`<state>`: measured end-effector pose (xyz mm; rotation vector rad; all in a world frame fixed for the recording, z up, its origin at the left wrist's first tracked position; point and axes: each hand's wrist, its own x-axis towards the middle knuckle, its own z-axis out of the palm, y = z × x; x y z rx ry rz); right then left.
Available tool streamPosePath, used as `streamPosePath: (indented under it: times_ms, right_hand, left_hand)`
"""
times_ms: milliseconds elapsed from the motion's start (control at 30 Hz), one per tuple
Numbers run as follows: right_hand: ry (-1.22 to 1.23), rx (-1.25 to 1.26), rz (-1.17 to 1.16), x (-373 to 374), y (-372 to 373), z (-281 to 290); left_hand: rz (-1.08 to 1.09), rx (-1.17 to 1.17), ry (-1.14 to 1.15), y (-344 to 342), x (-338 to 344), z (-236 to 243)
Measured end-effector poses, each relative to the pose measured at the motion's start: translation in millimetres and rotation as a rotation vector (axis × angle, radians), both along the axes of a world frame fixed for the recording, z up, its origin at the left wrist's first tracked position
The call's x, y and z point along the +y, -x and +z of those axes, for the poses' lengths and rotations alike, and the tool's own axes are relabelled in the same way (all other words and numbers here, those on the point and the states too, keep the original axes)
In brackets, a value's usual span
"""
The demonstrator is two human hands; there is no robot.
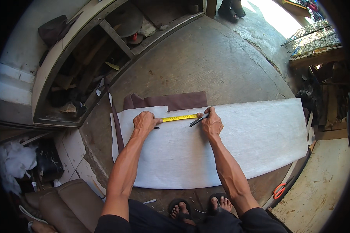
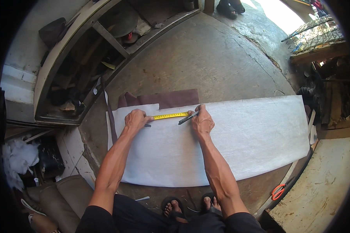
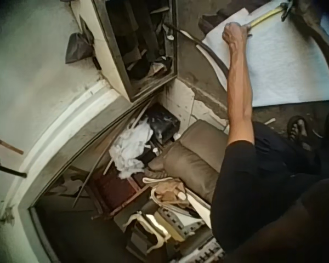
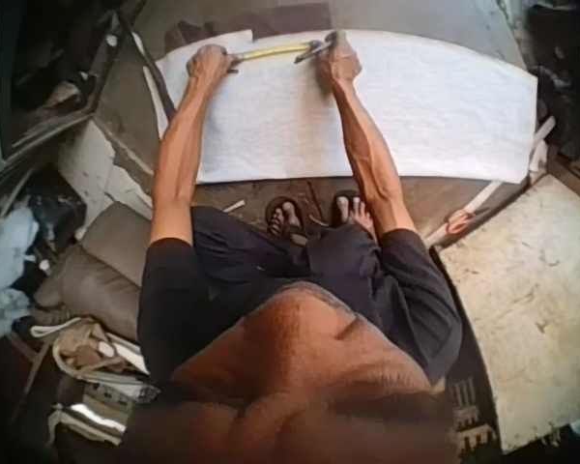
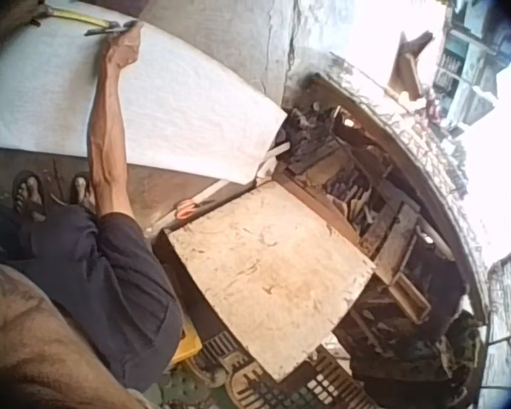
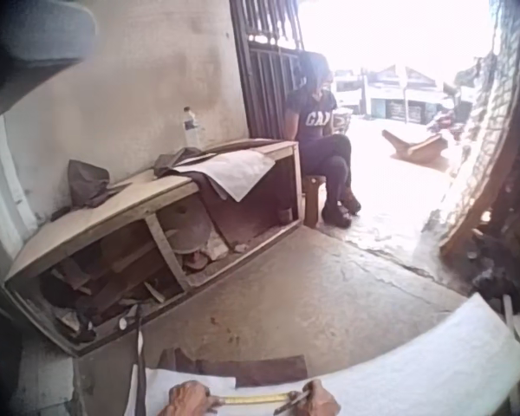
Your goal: The person measures and marks a piece of brown fabric on the floor using a tape measure and a pen, and then cuts the fabric with a pair of shears.
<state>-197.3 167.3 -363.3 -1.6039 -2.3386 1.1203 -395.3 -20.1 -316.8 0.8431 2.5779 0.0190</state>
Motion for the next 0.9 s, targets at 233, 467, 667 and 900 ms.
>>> streamPosePath:
  times_ms: [233, 467, 667, 900]
  right_hand:
    - [0.014, -0.01, 0.005, 1, 3, 1]
    - [0.002, -0.021, 0.019, -1, 2, 5]
    - [-0.082, -0.025, 0.037, 5, -1, -11]
    - [-0.086, 0.383, 0.0, -25, 31, 21]
  left_hand:
    - [0.078, -0.001, 0.083, 25, -21, 1]
    - [0.107, -0.098, 0.245, 40, -12, 1]
    - [0.102, -0.102, 0.303, 36, 1, 2]
    - [0.114, -0.118, 0.316, 40, 2, 6]
